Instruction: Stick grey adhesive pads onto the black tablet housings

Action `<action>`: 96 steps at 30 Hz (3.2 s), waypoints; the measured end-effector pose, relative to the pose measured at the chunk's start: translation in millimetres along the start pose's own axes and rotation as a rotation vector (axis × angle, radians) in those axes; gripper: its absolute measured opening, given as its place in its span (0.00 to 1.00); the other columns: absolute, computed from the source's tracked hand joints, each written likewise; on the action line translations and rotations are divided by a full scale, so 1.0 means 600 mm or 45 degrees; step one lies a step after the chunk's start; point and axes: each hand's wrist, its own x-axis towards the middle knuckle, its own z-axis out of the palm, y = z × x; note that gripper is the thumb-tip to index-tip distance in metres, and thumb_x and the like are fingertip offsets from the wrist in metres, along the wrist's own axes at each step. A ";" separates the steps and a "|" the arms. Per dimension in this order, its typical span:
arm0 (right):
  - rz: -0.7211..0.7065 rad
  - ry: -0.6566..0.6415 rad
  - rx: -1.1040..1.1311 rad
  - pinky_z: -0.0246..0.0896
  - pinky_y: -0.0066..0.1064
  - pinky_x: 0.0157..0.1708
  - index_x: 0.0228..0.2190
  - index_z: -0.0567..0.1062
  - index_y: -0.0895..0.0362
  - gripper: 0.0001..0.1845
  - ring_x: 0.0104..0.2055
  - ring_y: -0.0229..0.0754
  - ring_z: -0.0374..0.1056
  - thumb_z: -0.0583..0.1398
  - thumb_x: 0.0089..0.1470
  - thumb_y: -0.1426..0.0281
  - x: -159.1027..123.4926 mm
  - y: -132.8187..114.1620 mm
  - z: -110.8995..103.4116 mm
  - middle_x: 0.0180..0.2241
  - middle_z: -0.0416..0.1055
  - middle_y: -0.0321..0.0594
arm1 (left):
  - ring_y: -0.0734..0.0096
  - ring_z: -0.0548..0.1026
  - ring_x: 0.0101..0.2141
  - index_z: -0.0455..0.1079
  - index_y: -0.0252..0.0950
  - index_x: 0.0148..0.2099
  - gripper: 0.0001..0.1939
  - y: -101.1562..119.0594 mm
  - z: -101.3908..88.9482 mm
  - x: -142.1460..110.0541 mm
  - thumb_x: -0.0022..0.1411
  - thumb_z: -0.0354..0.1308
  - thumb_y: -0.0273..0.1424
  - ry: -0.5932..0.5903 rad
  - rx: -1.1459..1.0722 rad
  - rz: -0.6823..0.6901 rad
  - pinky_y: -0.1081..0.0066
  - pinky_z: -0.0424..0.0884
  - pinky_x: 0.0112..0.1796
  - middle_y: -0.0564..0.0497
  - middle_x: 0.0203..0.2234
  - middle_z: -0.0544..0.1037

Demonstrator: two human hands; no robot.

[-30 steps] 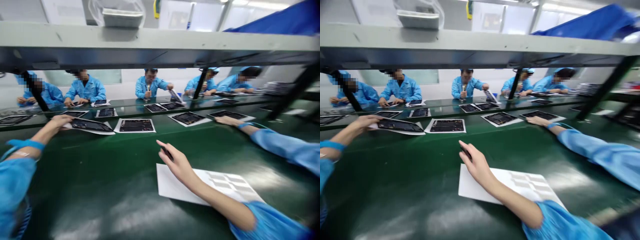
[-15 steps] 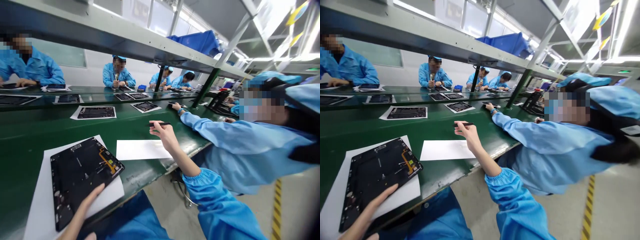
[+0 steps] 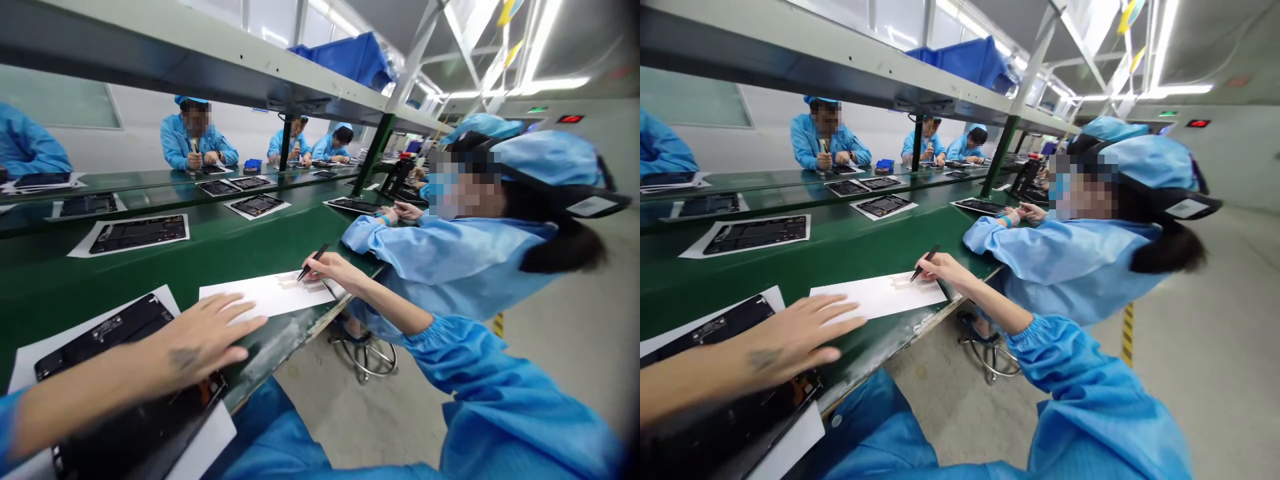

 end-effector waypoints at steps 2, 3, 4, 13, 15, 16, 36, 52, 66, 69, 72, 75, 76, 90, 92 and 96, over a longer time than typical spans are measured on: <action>0.009 -0.040 -0.011 0.66 0.29 0.33 0.32 0.77 0.59 0.29 0.30 0.38 0.73 0.69 0.43 0.45 0.009 -0.002 0.005 0.28 0.79 0.42 | 0.52 0.51 0.68 0.58 0.54 0.69 0.26 -0.034 0.005 0.101 0.72 0.48 0.48 -0.124 -0.103 0.106 0.53 0.49 0.66 0.54 0.70 0.54; 0.014 -0.051 -0.016 0.66 0.29 0.33 0.32 0.77 0.59 0.29 0.29 0.38 0.73 0.69 0.42 0.45 0.013 -0.002 0.007 0.28 0.80 0.42 | 0.52 0.48 0.69 0.57 0.56 0.69 0.26 -0.048 0.012 0.140 0.72 0.48 0.48 -0.164 -0.166 0.129 0.52 0.47 0.67 0.56 0.71 0.51; 0.021 -0.058 -0.021 0.65 0.28 0.32 0.31 0.77 0.59 0.30 0.28 0.38 0.72 0.69 0.42 0.45 0.017 -0.001 0.008 0.28 0.80 0.42 | 0.53 0.46 0.70 0.56 0.57 0.69 0.26 -0.060 0.020 0.170 0.72 0.48 0.48 -0.202 -0.223 0.125 0.52 0.45 0.67 0.57 0.71 0.49; 0.171 -0.111 -0.065 0.59 0.24 0.24 0.29 0.76 0.59 0.31 0.24 0.33 0.67 0.69 0.39 0.43 0.033 -0.006 0.010 0.26 0.80 0.41 | 0.54 0.46 0.70 0.54 0.58 0.70 0.25 -0.086 0.076 0.202 0.74 0.41 0.48 -0.220 -0.337 0.168 0.51 0.43 0.66 0.56 0.71 0.46; 0.207 -0.130 -0.084 0.58 0.23 0.24 0.29 0.76 0.59 0.31 0.24 0.34 0.67 0.70 0.38 0.44 0.035 -0.011 0.011 0.26 0.80 0.41 | 0.52 0.47 0.69 0.55 0.58 0.69 0.24 -0.085 0.081 0.207 0.74 0.42 0.48 -0.222 -0.325 0.156 0.50 0.44 0.66 0.55 0.71 0.46; 0.221 -0.137 -0.093 0.58 0.24 0.24 0.29 0.76 0.59 0.31 0.24 0.34 0.67 0.70 0.38 0.44 0.035 -0.013 0.010 0.25 0.80 0.42 | 0.51 0.47 0.69 0.56 0.58 0.69 0.24 -0.085 0.083 0.209 0.74 0.43 0.47 -0.214 -0.328 0.154 0.50 0.44 0.65 0.54 0.71 0.47; -0.121 0.445 0.127 0.62 0.33 0.34 0.26 0.79 0.56 0.28 0.30 0.39 0.65 0.70 0.37 0.43 -0.011 -0.052 0.046 0.27 0.72 0.38 | 0.52 0.44 0.70 0.49 0.51 0.72 0.28 -0.078 0.066 0.201 0.74 0.46 0.46 -0.115 -0.157 0.222 0.49 0.45 0.65 0.47 0.72 0.46; -0.242 -0.305 0.134 0.64 0.36 0.39 0.28 0.80 0.57 0.27 0.32 0.42 0.68 0.69 0.42 0.44 0.072 -0.128 0.347 0.27 0.73 0.39 | 0.68 0.69 0.34 0.62 0.36 0.40 0.07 -0.121 -0.025 -0.197 0.71 0.45 0.24 0.006 0.099 -0.659 0.70 0.65 0.36 0.50 0.34 0.71; -0.001 -0.379 0.061 0.61 0.31 0.34 0.23 0.75 0.58 0.28 0.28 0.38 0.64 0.68 0.42 0.44 0.125 -0.063 0.409 0.20 0.68 0.35 | 0.67 0.70 0.40 0.69 0.35 0.47 0.13 -0.097 0.007 -0.188 0.70 0.45 0.20 0.261 -0.054 -0.515 0.71 0.65 0.34 0.48 0.41 0.74; -0.002 -0.369 0.055 0.61 0.31 0.33 0.24 0.76 0.58 0.27 0.26 0.38 0.64 0.69 0.42 0.45 0.123 -0.064 0.408 0.20 0.68 0.35 | 0.67 0.70 0.39 0.70 0.36 0.46 0.13 -0.096 0.005 -0.187 0.69 0.47 0.19 0.269 -0.067 -0.534 0.72 0.64 0.33 0.49 0.41 0.75; -0.005 -0.383 0.053 0.62 0.31 0.34 0.24 0.76 0.58 0.27 0.26 0.38 0.64 0.69 0.42 0.45 0.122 -0.066 0.407 0.21 0.69 0.35 | 0.68 0.70 0.39 0.71 0.36 0.45 0.13 -0.096 0.005 -0.187 0.69 0.47 0.19 0.274 -0.072 -0.532 0.72 0.65 0.34 0.49 0.41 0.75; -0.021 -0.399 0.018 0.63 0.31 0.33 0.24 0.76 0.57 0.27 0.27 0.38 0.65 0.68 0.43 0.45 0.122 -0.067 0.406 0.21 0.69 0.36 | 0.68 0.70 0.39 0.71 0.36 0.46 0.14 -0.096 0.007 -0.187 0.68 0.47 0.18 0.284 -0.058 -0.523 0.72 0.65 0.34 0.50 0.40 0.75; -0.027 -0.402 0.009 0.63 0.32 0.33 0.24 0.76 0.57 0.27 0.26 0.38 0.65 0.68 0.44 0.45 0.123 -0.067 0.406 0.21 0.69 0.36 | 0.68 0.70 0.38 0.71 0.36 0.46 0.14 -0.096 0.007 -0.187 0.68 0.47 0.18 0.288 -0.055 -0.522 0.72 0.65 0.33 0.50 0.40 0.75; -0.025 -0.407 0.010 0.63 0.31 0.32 0.24 0.76 0.58 0.27 0.25 0.37 0.64 0.68 0.42 0.44 0.125 -0.066 0.407 0.20 0.69 0.35 | 0.68 0.70 0.39 0.70 0.36 0.45 0.13 -0.097 0.008 -0.186 0.68 0.48 0.18 0.296 -0.036 -0.516 0.72 0.65 0.32 0.50 0.40 0.75; -0.040 -0.417 -0.016 0.62 0.31 0.32 0.24 0.76 0.58 0.27 0.25 0.38 0.64 0.68 0.43 0.44 0.126 -0.066 0.406 0.20 0.68 0.35 | 0.68 0.70 0.39 0.70 0.36 0.45 0.13 -0.096 0.007 -0.186 0.68 0.47 0.18 0.292 -0.036 -0.522 0.72 0.65 0.32 0.49 0.41 0.75; -0.065 -0.425 -0.034 0.62 0.31 0.33 0.24 0.76 0.57 0.27 0.26 0.38 0.64 0.67 0.45 0.45 0.126 -0.065 0.406 0.20 0.68 0.35 | 0.67 0.70 0.40 0.70 0.37 0.49 0.17 -0.093 0.005 -0.185 0.66 0.47 0.16 0.269 -0.037 -0.539 0.73 0.65 0.32 0.49 0.43 0.74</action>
